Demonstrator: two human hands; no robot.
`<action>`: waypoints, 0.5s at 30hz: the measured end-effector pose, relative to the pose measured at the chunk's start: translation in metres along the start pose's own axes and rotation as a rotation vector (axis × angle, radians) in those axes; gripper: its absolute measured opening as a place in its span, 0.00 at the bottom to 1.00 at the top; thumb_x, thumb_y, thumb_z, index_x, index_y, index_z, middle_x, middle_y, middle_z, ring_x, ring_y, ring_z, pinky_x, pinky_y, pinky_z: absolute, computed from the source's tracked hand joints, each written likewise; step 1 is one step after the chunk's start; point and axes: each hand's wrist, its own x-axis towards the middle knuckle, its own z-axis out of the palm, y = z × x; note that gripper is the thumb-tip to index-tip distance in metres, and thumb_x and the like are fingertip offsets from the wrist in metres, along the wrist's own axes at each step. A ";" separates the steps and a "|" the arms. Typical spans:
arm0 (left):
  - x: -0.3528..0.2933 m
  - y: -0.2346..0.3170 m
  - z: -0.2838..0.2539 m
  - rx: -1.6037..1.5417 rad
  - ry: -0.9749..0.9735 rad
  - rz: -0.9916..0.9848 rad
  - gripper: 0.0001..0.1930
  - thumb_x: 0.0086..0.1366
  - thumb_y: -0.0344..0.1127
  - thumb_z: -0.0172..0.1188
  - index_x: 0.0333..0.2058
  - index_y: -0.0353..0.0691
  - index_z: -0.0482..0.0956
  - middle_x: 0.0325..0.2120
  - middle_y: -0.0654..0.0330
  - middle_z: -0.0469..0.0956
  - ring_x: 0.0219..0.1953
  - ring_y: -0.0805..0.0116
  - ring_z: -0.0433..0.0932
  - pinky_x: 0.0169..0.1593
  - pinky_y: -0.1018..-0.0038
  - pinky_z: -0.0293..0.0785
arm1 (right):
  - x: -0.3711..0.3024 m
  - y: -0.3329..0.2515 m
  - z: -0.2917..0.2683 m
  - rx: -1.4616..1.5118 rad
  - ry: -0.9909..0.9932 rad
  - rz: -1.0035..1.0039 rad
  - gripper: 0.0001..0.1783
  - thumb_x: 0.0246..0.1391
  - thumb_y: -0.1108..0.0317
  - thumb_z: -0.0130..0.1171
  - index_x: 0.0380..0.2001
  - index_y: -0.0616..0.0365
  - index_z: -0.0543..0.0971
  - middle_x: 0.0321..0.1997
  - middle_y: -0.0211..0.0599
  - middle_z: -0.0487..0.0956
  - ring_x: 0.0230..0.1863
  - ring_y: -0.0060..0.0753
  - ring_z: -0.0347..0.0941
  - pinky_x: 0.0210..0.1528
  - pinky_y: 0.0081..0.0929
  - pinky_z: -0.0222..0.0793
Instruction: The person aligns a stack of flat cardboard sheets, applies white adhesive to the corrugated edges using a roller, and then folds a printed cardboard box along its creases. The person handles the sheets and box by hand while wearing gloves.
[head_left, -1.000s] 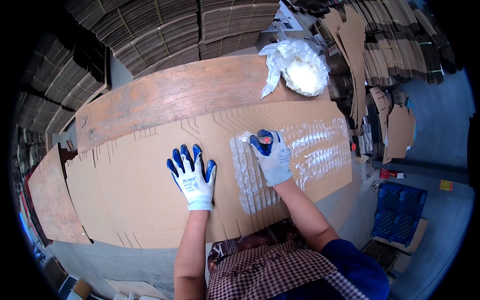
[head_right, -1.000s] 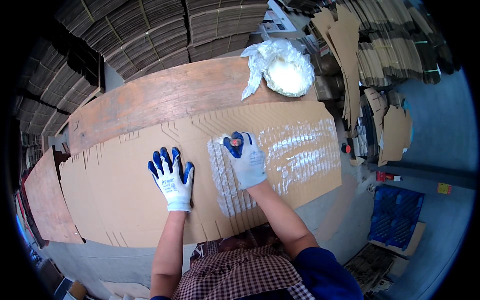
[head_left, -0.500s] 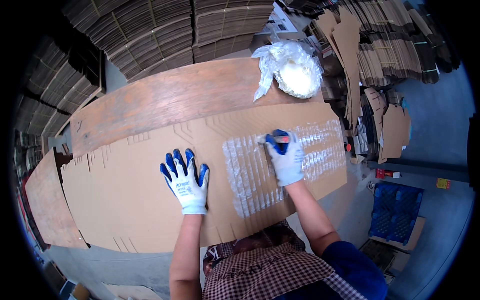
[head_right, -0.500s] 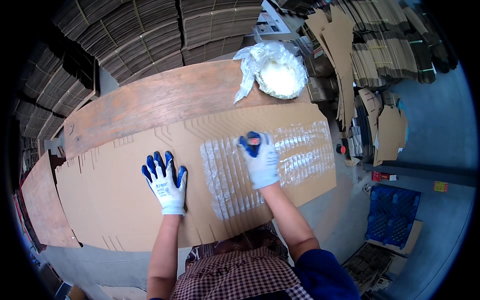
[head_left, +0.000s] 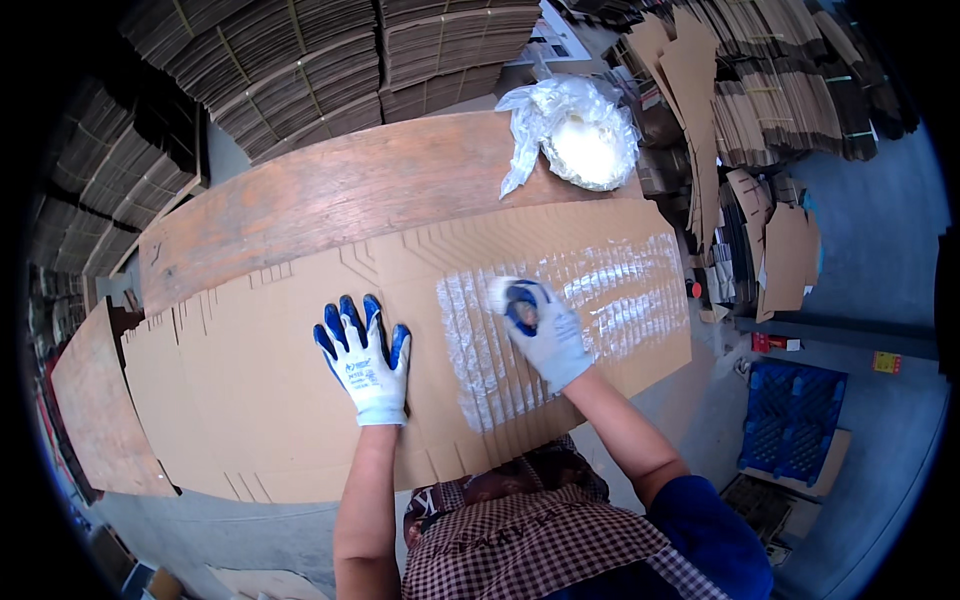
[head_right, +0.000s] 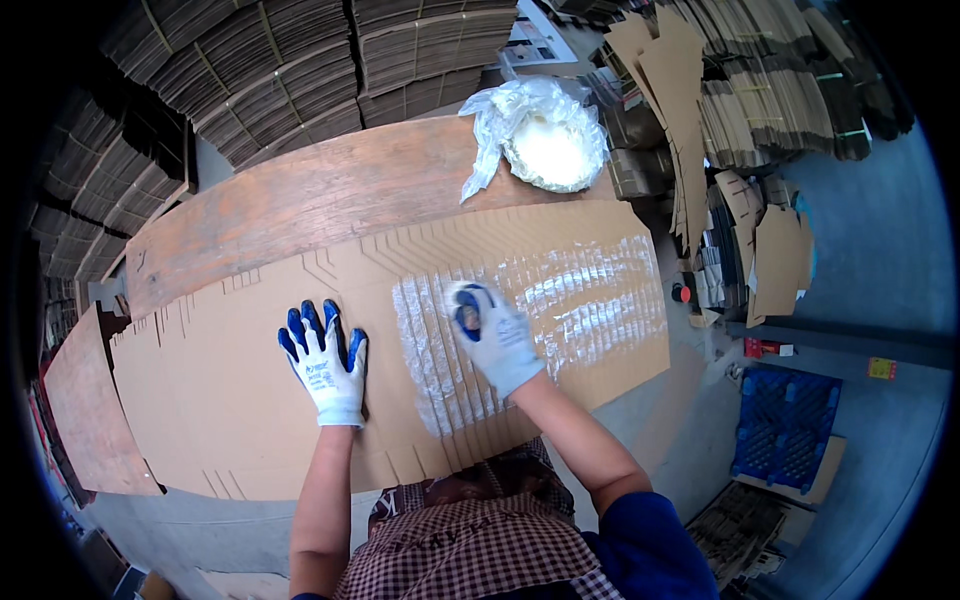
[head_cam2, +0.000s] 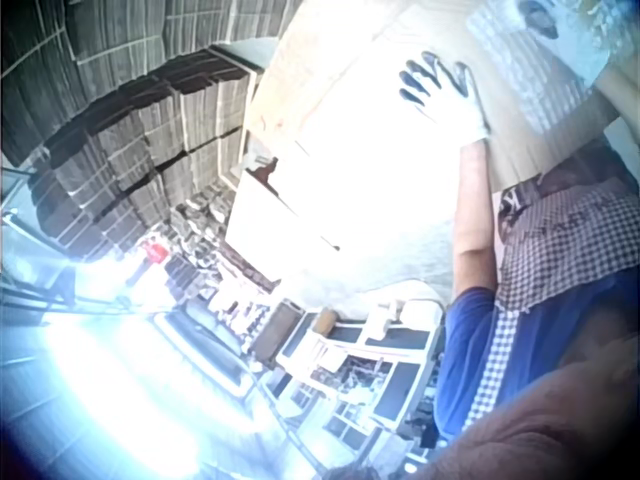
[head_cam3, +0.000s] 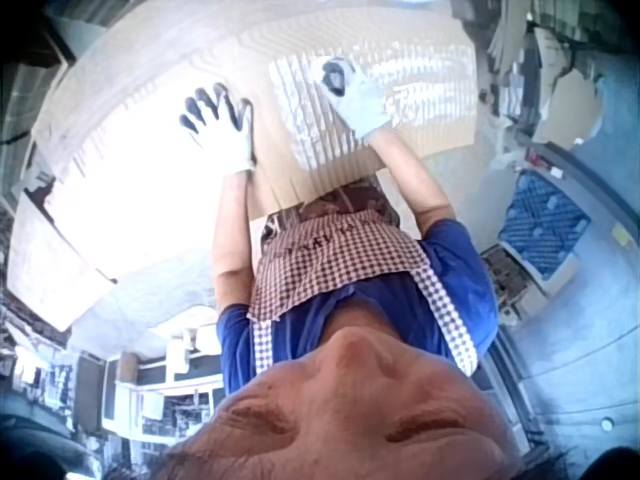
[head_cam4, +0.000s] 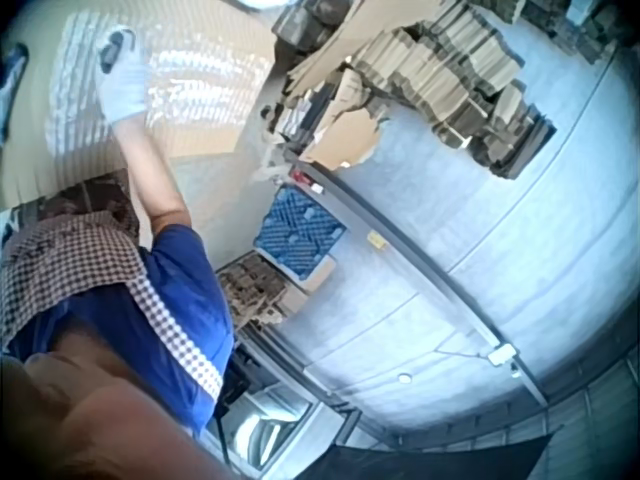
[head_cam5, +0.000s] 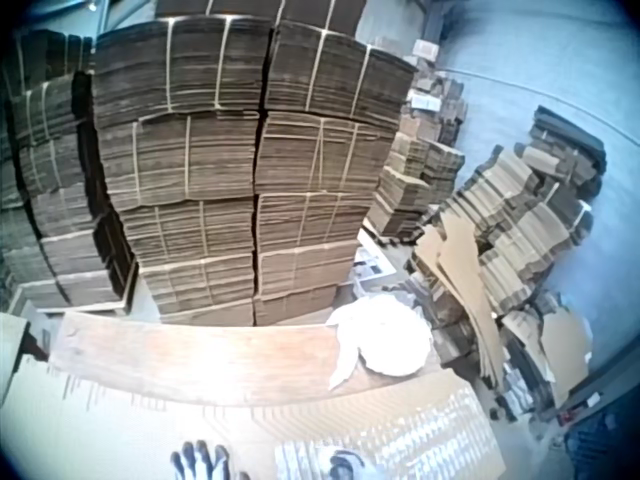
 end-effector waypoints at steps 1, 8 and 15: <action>-0.001 -0.001 -0.001 0.005 0.003 -0.002 0.31 0.67 0.50 0.60 0.65 0.47 0.70 0.71 0.50 0.58 0.74 0.46 0.52 0.75 0.47 0.40 | 0.000 0.005 -0.004 -0.108 -0.016 0.043 0.23 0.53 0.63 0.67 0.51 0.57 0.76 0.53 0.48 0.76 0.51 0.52 0.77 0.52 0.42 0.75; 0.000 -0.001 -0.001 0.010 0.017 0.008 0.30 0.67 0.49 0.60 0.65 0.46 0.70 0.71 0.50 0.59 0.73 0.46 0.52 0.75 0.47 0.41 | -0.042 -0.013 0.000 -0.114 -0.173 -0.334 0.29 0.46 0.68 0.65 0.55 0.56 0.74 0.60 0.45 0.73 0.55 0.51 0.75 0.55 0.42 0.75; 0.000 0.000 -0.004 0.037 -0.016 -0.007 0.30 0.67 0.49 0.59 0.66 0.46 0.70 0.70 0.49 0.59 0.74 0.46 0.53 0.75 0.47 0.41 | -0.053 0.010 -0.014 -0.275 -0.118 -0.213 0.25 0.49 0.64 0.63 0.53 0.55 0.77 0.63 0.45 0.73 0.58 0.46 0.74 0.52 0.40 0.76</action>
